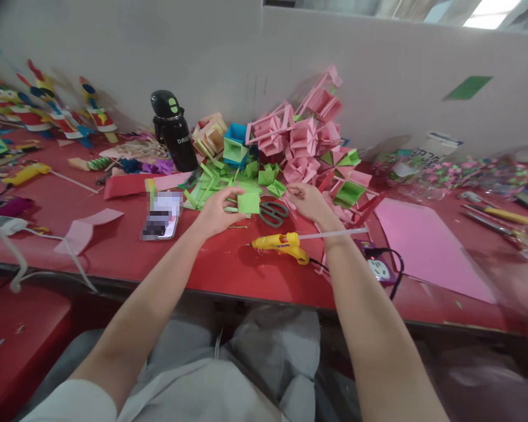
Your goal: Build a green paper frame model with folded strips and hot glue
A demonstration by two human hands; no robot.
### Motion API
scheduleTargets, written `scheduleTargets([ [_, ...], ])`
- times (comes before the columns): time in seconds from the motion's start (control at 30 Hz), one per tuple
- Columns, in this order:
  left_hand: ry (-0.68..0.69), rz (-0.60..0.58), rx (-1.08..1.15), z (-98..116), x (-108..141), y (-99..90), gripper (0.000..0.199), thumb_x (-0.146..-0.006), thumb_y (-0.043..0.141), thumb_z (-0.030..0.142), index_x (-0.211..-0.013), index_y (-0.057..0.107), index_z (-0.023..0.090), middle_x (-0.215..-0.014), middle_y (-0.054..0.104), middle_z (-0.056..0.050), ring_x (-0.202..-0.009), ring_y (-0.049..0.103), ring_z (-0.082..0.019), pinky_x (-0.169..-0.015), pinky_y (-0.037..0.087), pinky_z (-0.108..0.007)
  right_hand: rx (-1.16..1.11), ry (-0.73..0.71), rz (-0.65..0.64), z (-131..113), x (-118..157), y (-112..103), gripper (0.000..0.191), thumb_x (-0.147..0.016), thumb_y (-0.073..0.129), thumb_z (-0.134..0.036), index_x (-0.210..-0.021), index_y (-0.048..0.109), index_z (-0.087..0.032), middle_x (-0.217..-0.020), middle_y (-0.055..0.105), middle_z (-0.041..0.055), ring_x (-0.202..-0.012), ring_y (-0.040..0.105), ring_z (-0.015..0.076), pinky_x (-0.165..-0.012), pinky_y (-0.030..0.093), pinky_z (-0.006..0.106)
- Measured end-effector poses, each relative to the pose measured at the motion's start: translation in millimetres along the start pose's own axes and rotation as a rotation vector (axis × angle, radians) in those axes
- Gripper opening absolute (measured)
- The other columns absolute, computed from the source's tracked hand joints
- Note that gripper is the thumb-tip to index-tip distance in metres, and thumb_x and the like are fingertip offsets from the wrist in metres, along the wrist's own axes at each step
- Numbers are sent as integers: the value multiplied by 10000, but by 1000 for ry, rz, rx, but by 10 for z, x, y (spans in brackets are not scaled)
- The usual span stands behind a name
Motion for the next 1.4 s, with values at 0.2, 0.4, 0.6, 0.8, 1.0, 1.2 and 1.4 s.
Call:
scheduleTargets([
  [0.2,-16,-44,-53,43,37,5,520,-720,792,44,-1196,632,180,-1158,702,-86,-872,697,-151,-803,613,-310,238,139,166,28,-535,443,252,-832,651,-283,-1011,755,-141,-1040,779,172,-1048,711,327,-973,535,463],
  [0.4,-27,-55,-34,69,48,1,517,-725,779,45,-1201,627,178,-1165,699,-97,-881,700,-165,-725,616,-276,108,124,212,18,-544,425,100,-827,647,-241,-821,714,-167,-811,760,121,-843,720,279,-875,574,436],
  [0.6,-55,-42,-24,51,37,24,527,-710,784,30,-1194,628,170,-1113,710,-95,-881,708,-174,-747,621,-300,-578,177,137,-103,-289,272,258,-832,659,-451,-750,662,-206,-667,689,46,-607,685,206,-682,614,399],
  [0.8,-66,-46,-38,57,37,56,518,-704,763,2,-1179,637,166,-1056,697,-75,-836,691,-153,-679,606,-257,-542,-31,90,-347,104,207,266,-697,817,-427,-801,700,-212,-693,670,-2,-611,624,146,-638,554,310],
  [1.0,-26,-40,-70,63,25,95,481,-732,754,40,-1181,643,171,-1029,714,-73,-810,685,-153,-673,601,-261,-435,-149,-38,-566,250,193,357,-731,816,-392,-1016,698,-213,-668,613,-39,-566,539,118,-546,456,266],
  [1.2,-20,-38,-94,49,-8,130,550,-680,759,-21,-1180,639,172,-1066,735,-67,-814,691,-155,-706,609,-277,-472,-150,-233,-597,258,289,525,-727,847,-476,-1148,672,-215,-726,662,-17,-623,613,144,-567,497,271],
  [1.4,-54,-45,-88,93,-7,154,553,-685,746,-47,-1182,623,162,-1008,730,-47,-803,706,-150,-674,588,-249,-583,-94,-334,-571,246,349,504,-736,855,-480,-1104,672,-186,-626,643,-31,-530,612,132,-490,467,250],
])
Point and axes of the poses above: each hand's wrist, its own x-axis away from the middle knuckle, its own y-axis out of the palm, z = x × y, the point moved 1 cm from there along -x, towards the middle knuckle
